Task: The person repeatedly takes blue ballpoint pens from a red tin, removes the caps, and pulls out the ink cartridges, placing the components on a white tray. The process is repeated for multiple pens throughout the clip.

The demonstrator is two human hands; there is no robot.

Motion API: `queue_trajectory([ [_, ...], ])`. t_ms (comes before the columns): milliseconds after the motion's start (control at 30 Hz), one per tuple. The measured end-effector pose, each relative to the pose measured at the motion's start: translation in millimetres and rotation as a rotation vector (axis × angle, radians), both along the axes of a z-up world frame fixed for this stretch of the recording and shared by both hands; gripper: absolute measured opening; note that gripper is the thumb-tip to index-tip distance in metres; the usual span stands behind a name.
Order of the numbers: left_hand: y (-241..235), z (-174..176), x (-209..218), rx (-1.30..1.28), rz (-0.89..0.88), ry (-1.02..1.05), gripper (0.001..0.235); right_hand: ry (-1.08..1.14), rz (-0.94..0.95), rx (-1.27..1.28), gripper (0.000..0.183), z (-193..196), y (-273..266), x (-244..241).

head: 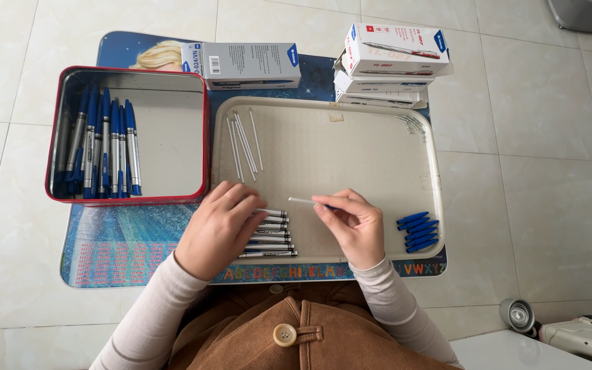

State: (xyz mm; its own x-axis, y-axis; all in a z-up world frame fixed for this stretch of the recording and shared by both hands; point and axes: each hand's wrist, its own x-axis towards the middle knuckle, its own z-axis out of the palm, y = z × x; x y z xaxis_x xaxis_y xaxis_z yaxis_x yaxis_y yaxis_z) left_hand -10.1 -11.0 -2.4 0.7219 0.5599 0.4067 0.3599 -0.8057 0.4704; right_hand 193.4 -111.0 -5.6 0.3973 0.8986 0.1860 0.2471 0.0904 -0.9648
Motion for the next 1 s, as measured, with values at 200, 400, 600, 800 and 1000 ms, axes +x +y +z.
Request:
queue_trajectory([
  [200, -15.0, 33.4, 17.9, -0.435, -0.180, -0.312, 0.011, 0.015, 0.121, -0.014, 0.012, 5.3, -0.7, -7.8],
  [400, -0.2, 50.7, 16.6, -0.648, -0.091, -0.609, 0.011, 0.152, 0.066, 0.027, 0.011, 5.4, -8.8, 13.4],
  [600, 26.3, 21.9, 17.8, 0.176, 0.103, -0.312, 0.011, -0.231, -0.201, -0.145, 0.009, 47.9, -19.2, 76.9],
  [800, 30.6, -13.5, 55.9, 0.767, 0.015, 0.231, 0.012, -0.491, -0.238, -0.270, 0.009, 17.4, 1.8, 166.5],
  [1000, 37.1, -51.7, 72.6, 0.605, 0.076, 0.445, 0.009, -0.798, -0.254, -0.398, 0.011, -22.5, 20.4, 203.6],
])
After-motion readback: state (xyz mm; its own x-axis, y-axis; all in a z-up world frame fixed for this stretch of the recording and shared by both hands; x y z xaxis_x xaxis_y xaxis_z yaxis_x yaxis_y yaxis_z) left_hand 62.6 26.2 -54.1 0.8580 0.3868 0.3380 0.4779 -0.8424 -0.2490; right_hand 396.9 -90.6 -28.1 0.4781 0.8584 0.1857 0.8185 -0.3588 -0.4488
